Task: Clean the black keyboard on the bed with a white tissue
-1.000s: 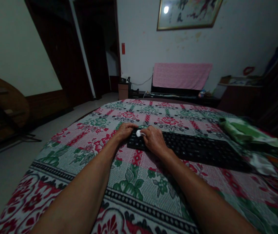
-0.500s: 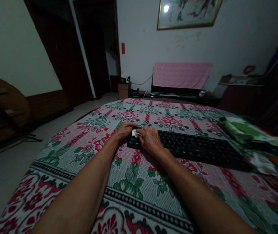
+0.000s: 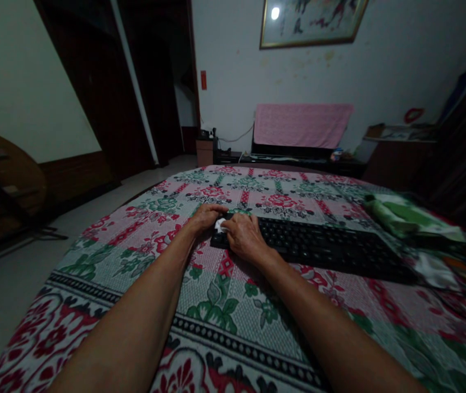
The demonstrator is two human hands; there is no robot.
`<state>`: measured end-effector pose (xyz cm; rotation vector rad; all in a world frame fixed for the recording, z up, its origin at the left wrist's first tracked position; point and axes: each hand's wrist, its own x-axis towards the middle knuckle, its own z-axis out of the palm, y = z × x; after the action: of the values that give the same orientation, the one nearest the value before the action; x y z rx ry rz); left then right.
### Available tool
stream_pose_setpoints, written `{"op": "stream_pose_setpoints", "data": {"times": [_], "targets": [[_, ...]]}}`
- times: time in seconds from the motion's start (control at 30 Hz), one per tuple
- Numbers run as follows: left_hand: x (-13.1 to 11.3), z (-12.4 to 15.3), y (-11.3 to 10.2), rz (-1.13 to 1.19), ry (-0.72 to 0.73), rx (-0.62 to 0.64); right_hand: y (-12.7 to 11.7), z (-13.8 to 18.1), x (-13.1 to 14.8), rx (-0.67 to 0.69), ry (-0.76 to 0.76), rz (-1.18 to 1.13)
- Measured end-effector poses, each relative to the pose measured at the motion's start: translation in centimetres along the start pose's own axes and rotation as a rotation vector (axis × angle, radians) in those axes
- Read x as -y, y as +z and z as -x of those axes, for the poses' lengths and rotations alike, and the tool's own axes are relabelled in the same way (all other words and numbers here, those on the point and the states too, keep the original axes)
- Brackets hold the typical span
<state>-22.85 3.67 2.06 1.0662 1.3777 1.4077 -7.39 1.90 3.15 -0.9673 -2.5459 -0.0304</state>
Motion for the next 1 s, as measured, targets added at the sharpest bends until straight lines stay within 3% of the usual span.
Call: {"op": "stream_pose_setpoints", "data": {"times": [0.57, 0.77, 1.0], "targets": [[0.0, -0.2, -0.1, -0.113, 0.026, -0.006, 0.0, 0.7, 0.1, -0.019, -0.032, -0.035], [-0.1, -0.4, -0.5, -0.183, 0.053, 0.017, 0.2, 1.1, 0.4, -0.034, -0.171, -0.036], [0.0, 0.1, -0.1, -0.066, 0.022, 0.022, -0.6, 0.9, -0.3, -0.038, -0.019, 0.01]]}}
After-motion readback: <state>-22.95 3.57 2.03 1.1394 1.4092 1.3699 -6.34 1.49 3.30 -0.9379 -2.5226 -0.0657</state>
